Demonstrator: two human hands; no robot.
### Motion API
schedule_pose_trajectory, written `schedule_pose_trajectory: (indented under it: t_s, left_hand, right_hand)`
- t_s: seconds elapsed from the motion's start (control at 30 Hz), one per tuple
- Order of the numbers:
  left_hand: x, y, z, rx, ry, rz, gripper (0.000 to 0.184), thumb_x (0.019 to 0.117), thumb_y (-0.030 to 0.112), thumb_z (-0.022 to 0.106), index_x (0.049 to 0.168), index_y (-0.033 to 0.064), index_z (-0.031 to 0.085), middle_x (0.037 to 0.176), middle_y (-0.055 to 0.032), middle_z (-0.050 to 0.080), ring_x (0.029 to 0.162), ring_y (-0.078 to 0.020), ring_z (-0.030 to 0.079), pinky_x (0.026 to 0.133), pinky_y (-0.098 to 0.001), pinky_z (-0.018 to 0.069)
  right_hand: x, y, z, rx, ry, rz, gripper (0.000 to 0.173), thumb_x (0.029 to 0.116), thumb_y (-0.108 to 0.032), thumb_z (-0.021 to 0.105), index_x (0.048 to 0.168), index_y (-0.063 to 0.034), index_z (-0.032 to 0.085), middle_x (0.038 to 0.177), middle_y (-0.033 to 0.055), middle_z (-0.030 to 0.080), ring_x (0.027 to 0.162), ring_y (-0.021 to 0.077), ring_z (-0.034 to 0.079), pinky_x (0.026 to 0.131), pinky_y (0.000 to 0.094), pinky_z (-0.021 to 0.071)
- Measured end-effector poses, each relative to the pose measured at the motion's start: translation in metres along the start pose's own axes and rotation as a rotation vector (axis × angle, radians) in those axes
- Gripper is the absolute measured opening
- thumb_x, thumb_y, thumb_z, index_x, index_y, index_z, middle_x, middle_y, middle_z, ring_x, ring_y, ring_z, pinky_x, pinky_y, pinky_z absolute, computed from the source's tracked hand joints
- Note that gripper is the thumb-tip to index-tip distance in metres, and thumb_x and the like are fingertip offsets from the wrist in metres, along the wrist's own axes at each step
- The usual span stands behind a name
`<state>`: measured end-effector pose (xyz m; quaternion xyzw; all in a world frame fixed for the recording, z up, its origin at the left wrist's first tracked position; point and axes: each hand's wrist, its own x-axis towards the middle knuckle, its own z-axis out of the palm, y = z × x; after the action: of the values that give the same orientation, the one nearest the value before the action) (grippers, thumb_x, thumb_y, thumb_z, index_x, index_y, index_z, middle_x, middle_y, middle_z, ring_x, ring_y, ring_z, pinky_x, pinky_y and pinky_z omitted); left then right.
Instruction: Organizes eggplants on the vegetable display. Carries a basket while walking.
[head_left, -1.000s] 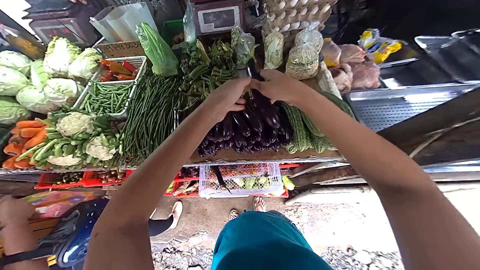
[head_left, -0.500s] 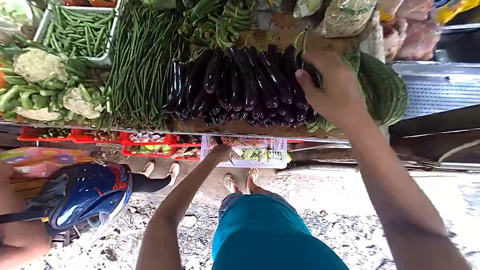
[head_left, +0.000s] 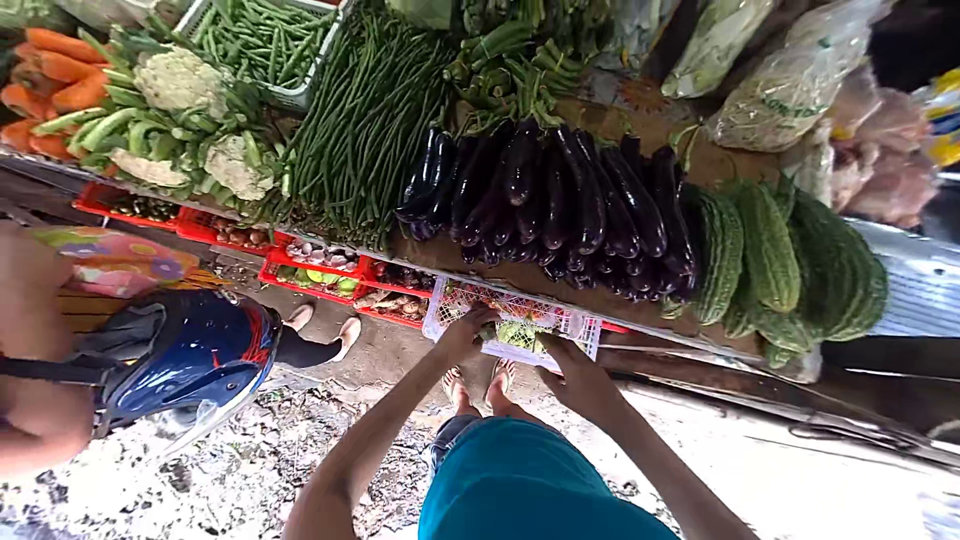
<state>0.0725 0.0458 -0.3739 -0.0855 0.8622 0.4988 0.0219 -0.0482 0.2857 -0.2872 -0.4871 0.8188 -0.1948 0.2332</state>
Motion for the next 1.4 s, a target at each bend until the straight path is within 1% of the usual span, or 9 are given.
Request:
schedule_pose_trajectory:
  t_s: [0.07,0.17,0.33,0.47,0.57,0.77,1.0,1.23,1.4]
  left_hand:
    - [-0.020,0.037,-0.006,-0.131,0.168,0.124,0.039,0.0948,0.019,0.072,0.129,0.0027,0.067,0.131,-0.0119,0.067,0.125,-0.0193,0.062,0.111,-0.0391,0.0479]
    - [-0.039,0.096,-0.025,-0.360,0.373,0.290,0.038,0.0908,0.020,0.078,0.119,-0.0036,0.068,0.114,-0.0097,0.074,0.106,-0.0134,0.070,0.098,-0.0362,0.0583]
    - [-0.033,0.171,-0.069,-0.388,0.626,0.403,0.034,0.0957,0.031,0.073,0.114,0.0028,0.066,0.107,-0.0012,0.074,0.095,-0.0083,0.072,0.082,-0.0292,0.0629]
    - [-0.010,0.212,-0.093,-0.237,0.550,0.370,0.062,0.0961,0.043,0.069,0.138,0.0000,0.054,0.126,-0.0085,0.065,0.111,-0.0144,0.066,0.094,-0.0354,0.0597]
    - [0.000,0.226,-0.100,-0.133,0.553,0.373,0.066,0.1001,0.043,0.063,0.149,0.0036,0.044,0.143,-0.0121,0.055,0.127,-0.0202,0.058,0.101,-0.0398,0.0551]
    - [-0.007,0.207,-0.106,-0.129,0.600,0.253,0.043,0.1037,0.034,0.057,0.136,0.0051,0.058,0.133,-0.0083,0.064,0.124,-0.0172,0.061,0.101,-0.0380,0.0548]
    - [-0.003,0.191,-0.093,-0.148,0.565,0.195,0.044,0.1034,0.033,0.057,0.133,0.0008,0.058,0.128,-0.0107,0.066,0.120,-0.0159,0.064,0.102,-0.0340,0.0538]
    - [0.002,0.186,-0.083,-0.095,0.549,0.156,0.046,0.1004,0.033,0.060,0.129,-0.0027,0.059,0.123,-0.0128,0.067,0.115,-0.0149,0.065,0.096,-0.0298,0.0558]
    - [0.045,0.237,-0.054,0.132,0.358,0.436,0.038,0.0996,0.032,0.066,0.123,0.0009,0.067,0.119,-0.0132,0.070,0.111,-0.0196,0.068,0.097,-0.0399,0.0579]
  right_hand:
    - [0.005,-0.002,0.008,0.057,-0.026,-0.011,0.070,0.0982,-0.036,0.066,0.155,-0.0020,0.042,0.154,0.0204,0.049,0.141,0.0324,0.051,0.116,0.0454,0.0434]
    - [0.011,-0.024,0.005,0.163,0.129,-0.155,0.070,0.0973,-0.043,0.068,0.150,-0.0012,0.049,0.142,0.0190,0.061,0.129,0.0305,0.061,0.110,0.0476,0.0487]
    - [0.019,-0.068,-0.032,0.154,0.556,-0.345,0.057,0.0961,-0.040,0.071,0.134,0.0012,0.058,0.101,0.0128,0.076,0.084,0.0165,0.075,0.071,0.0339,0.0635]
    - [0.023,-0.101,-0.082,0.222,0.725,-0.282,0.047,0.0944,-0.034,0.071,0.123,0.0016,0.063,0.083,0.0080,0.074,0.067,0.0100,0.070,0.059,0.0297,0.0605]
    - [0.021,-0.100,-0.134,0.163,0.874,-0.125,0.053,0.0924,-0.037,0.073,0.133,-0.0039,0.062,0.089,0.0085,0.074,0.068,0.0149,0.070,0.058,0.0379,0.0603]
    - [0.005,-0.028,-0.216,0.030,0.765,0.435,0.056,0.0965,-0.048,0.065,0.135,-0.0085,0.063,0.100,0.0260,0.071,0.086,0.0487,0.069,0.071,0.0730,0.0495]
    - [0.032,0.017,-0.210,0.062,0.582,0.668,0.058,0.0980,-0.049,0.063,0.132,-0.0022,0.065,0.110,0.0301,0.070,0.104,0.0515,0.067,0.086,0.0729,0.0491]
    - [0.038,0.037,-0.188,0.053,0.565,0.580,0.062,0.1065,-0.054,0.046,0.126,0.0022,0.065,0.129,0.0289,0.059,0.113,0.0472,0.063,0.089,0.0674,0.0512]
    - [0.042,0.036,-0.197,0.177,0.426,0.561,0.069,0.1085,-0.058,0.026,0.138,-0.0076,0.064,0.142,0.0235,0.055,0.128,0.0412,0.058,0.101,0.0659,0.0466]
